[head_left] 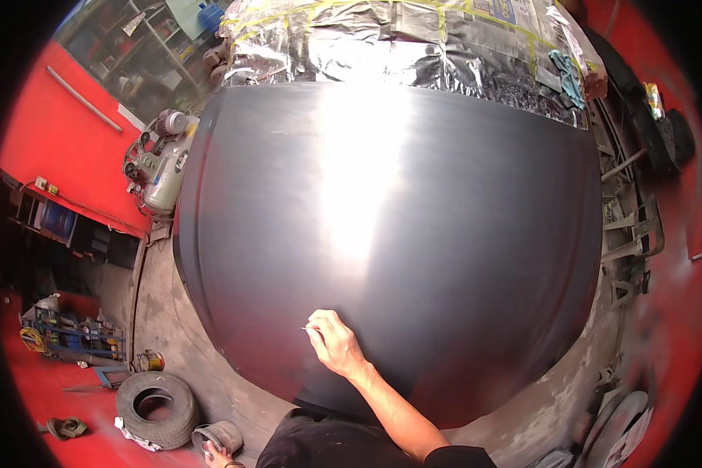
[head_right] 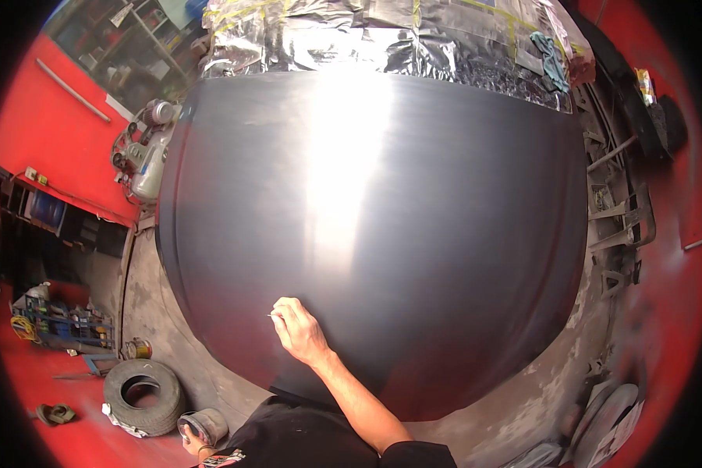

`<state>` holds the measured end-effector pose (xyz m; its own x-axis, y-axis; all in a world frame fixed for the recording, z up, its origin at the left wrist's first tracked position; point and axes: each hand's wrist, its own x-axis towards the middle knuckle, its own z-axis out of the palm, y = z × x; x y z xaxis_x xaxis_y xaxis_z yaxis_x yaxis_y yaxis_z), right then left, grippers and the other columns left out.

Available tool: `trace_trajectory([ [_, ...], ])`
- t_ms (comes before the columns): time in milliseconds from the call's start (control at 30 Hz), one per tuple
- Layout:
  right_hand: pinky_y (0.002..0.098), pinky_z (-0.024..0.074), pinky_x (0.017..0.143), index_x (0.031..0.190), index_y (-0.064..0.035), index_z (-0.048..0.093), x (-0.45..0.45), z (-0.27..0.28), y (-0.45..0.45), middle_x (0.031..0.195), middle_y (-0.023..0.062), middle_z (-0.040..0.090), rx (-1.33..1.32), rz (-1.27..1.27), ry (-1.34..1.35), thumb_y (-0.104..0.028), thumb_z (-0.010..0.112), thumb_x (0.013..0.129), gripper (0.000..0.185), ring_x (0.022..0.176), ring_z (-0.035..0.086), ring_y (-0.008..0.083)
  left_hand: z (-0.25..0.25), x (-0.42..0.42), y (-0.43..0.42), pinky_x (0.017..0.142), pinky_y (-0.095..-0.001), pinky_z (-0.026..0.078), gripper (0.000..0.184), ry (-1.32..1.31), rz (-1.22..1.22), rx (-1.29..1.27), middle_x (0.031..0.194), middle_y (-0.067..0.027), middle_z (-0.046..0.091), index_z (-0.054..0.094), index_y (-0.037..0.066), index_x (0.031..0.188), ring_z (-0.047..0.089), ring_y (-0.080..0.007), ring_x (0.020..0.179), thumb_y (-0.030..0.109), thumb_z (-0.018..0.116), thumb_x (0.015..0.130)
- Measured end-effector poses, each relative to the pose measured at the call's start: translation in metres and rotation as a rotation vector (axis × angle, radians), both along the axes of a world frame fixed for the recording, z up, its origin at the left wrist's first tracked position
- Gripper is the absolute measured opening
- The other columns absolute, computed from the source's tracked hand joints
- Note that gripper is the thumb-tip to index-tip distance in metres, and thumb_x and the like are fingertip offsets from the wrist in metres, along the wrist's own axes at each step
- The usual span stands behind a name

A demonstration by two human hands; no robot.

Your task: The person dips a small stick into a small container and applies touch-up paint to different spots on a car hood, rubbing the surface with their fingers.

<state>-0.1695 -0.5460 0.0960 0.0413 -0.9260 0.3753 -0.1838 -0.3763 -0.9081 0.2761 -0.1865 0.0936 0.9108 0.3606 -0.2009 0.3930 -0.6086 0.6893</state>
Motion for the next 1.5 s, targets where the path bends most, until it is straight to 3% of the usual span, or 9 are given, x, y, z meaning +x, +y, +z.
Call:
trace_trajectory([
  [67, 0.0431, 0.0625, 0.078, 0.111, -0.0013, 0.065, 0.001, 0.0, -0.001, 0.119, 0.0133, 0.065, -0.003, 0.001, 0.002, -0.002, 0.072, 0.102, 0.011, 0.092, 0.073, 0.0323, -0.008, 0.001, 0.005, 0.056, -0.0324, 0.052, 0.076, -0.028, -0.027, 0.02, 0.114, -0.0096, 0.076, 0.061, 0.014, 0.138, 0.077, -0.0258, 0.086, 0.057, 0.093, 0.085],
  [200, 0.0426, 0.0626, 0.079, 0.111, -0.0012, 0.067, 0.0, -0.001, 0.002, 0.119, 0.0135, 0.065, 0.046, 0.015, 0.006, -0.002, 0.072, 0.102, 0.011, 0.092, 0.073, 0.0324, 0.024, -0.022, -0.052, 0.052, -0.031, 0.048, 0.071, 0.032, 0.29, 0.075, 0.105, -0.0096, 0.077, 0.062, 0.015, 0.136, 0.076, -0.024, 0.083, 0.057, 0.092, 0.086],
  [233, 0.0424, 0.0626, 0.08, 0.111, -0.0012, 0.067, 0.0, -0.001, 0.001, 0.119, 0.0135, 0.065, 0.059, 0.018, 0.002, -0.002, 0.072, 0.102, 0.011, 0.092, 0.073, 0.0323, 0.032, -0.02, -0.05, 0.052, -0.0306, 0.048, 0.071, 0.083, 0.277, 0.059, 0.104, -0.0099, 0.077, 0.063, 0.016, 0.135, 0.076, -0.0237, 0.083, 0.057, 0.092, 0.086],
  [367, 0.0425, 0.0623, 0.08, 0.11, -0.0017, 0.067, -0.002, 0.004, -0.002, 0.12, 0.0131, 0.066, 0.036, 0.032, 0.017, -0.002, 0.072, 0.102, 0.011, 0.092, 0.073, 0.0322, 0.002, -0.036, 0.013, 0.051, -0.0301, 0.047, 0.07, -0.129, -0.23, -0.125, 0.101, -0.0102, 0.076, 0.063, 0.015, 0.133, 0.075, -0.0227, 0.081, 0.057, 0.092, 0.086],
  [633, 0.0435, 0.0612, 0.087, 0.111, -0.0022, 0.067, -0.002, -0.004, -0.001, 0.121, 0.012, 0.065, 0.004, 0.016, 0.003, -0.001, 0.073, 0.099, 0.014, 0.1, 0.072, 0.0317, -0.015, 0.007, -0.02, 0.05, -0.0308, 0.047, 0.068, -0.154, -0.228, -0.104, 0.096, -0.0076, 0.072, 0.062, 0.015, 0.124, 0.074, -0.023, 0.078, 0.06, 0.093, 0.083],
  [1067, 0.0421, 0.0626, 0.085, 0.114, 0.0005, 0.066, 0.0, -0.011, -0.002, 0.121, 0.0119, 0.064, -0.037, -0.06, -0.031, 0.001, 0.073, 0.099, 0.017, 0.097, 0.073, 0.0314, -0.006, 0.041, -0.067, 0.05, -0.032, 0.045, 0.067, -0.179, -0.285, -0.104, 0.087, -0.0034, 0.065, 0.06, 0.014, 0.109, 0.072, -0.0236, 0.072, 0.064, 0.095, 0.079],
  [1233, 0.0425, 0.0626, 0.084, 0.113, 0.0002, 0.066, 0.004, -0.012, -0.003, 0.12, 0.0122, 0.063, -0.025, -0.088, -0.027, 0.0, 0.073, 0.099, 0.016, 0.096, 0.073, 0.0319, -0.001, 0.056, -0.067, 0.049, -0.0325, 0.045, 0.068, -0.173, -0.276, -0.12, 0.084, -0.0017, 0.062, 0.059, 0.014, 0.103, 0.071, -0.0238, 0.07, 0.065, 0.095, 0.077],
  [1333, 0.043, 0.0627, 0.082, 0.112, -0.0004, 0.065, 0.003, -0.01, -0.004, 0.12, 0.012, 0.063, -0.024, -0.094, -0.043, 0.001, 0.073, 0.099, 0.015, 0.094, 0.073, 0.0324, -0.014, 0.059, -0.052, 0.049, -0.0318, 0.044, 0.066, -0.234, -0.419, -0.143, 0.084, -0.0021, 0.063, 0.058, 0.014, 0.1, 0.07, -0.023, 0.07, 0.064, 0.095, 0.078],
  [1500, 0.0435, 0.0628, 0.081, 0.111, -0.0011, 0.065, 0.004, -0.008, -0.002, 0.12, 0.0124, 0.064, -0.022, -0.091, -0.049, 0.001, 0.073, 0.099, 0.015, 0.093, 0.073, 0.0337, -0.033, 0.072, -0.033, 0.05, -0.0296, 0.045, 0.062, -0.174, -0.438, -0.158, 0.086, -0.0016, 0.064, 0.06, 0.015, 0.103, 0.07, -0.0207, 0.071, 0.061, 0.095, 0.08],
])
